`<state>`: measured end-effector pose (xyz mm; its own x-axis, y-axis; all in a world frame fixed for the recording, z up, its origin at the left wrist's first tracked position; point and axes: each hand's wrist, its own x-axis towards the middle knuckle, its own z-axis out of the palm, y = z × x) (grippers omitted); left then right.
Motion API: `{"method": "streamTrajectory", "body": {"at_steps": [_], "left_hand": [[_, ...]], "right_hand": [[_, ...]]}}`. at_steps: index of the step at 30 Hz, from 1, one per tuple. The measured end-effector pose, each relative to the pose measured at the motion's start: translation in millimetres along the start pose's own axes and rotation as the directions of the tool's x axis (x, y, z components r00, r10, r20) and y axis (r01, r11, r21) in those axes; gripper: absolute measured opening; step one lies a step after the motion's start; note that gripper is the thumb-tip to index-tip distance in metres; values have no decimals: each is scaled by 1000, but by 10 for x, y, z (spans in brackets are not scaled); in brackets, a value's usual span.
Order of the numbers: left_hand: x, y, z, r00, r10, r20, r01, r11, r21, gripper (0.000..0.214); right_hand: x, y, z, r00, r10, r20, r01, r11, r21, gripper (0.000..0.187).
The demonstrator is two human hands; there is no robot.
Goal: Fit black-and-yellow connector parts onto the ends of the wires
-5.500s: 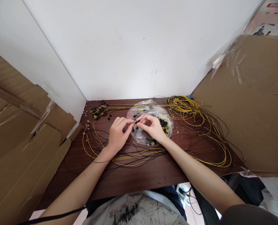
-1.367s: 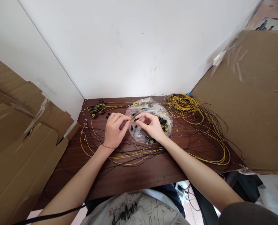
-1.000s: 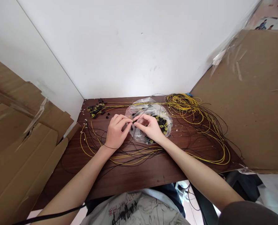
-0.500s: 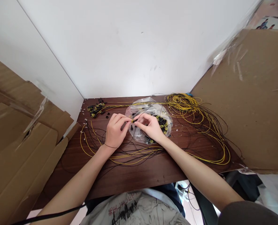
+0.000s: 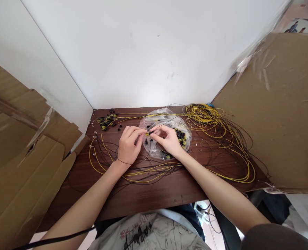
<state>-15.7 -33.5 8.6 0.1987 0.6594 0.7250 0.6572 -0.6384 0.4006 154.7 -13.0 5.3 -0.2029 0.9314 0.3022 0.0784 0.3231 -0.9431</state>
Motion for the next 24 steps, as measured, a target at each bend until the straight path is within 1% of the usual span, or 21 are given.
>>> {"method": "streamTrajectory", "body": {"at_steps": [4,10,15,19,21,24], "left_hand": [[-4,-2,5,1000,-6,8,6,1000,-9,14],[-1,14,14,999,19,46,-17,999,-29,13],[-6,16,28,999,34,33,-32,998,-49,14],[-21,-9,47,999,-17,38,19,999,-41,24],[-30,-26,57,999,-50,18,50,998,-25,31],[-39,-45,64,998,-65,-15,65,998,-20,38]], "right_hand": [[-18,5,20,1000,-1,25,1,1000,7,16],[-25,14,26,998,-8,56,9,1000,-8,15],[-21,3,16,999,-9,53,9,1000,-7,16],[-10,-20,0,1000,-9,21,10,1000,-16,15],[-7,-24,-2,1000,-8,13,8,1000,-28,15],[-7,-16,7,1000,-2,22,3,1000,-17,16]]}}
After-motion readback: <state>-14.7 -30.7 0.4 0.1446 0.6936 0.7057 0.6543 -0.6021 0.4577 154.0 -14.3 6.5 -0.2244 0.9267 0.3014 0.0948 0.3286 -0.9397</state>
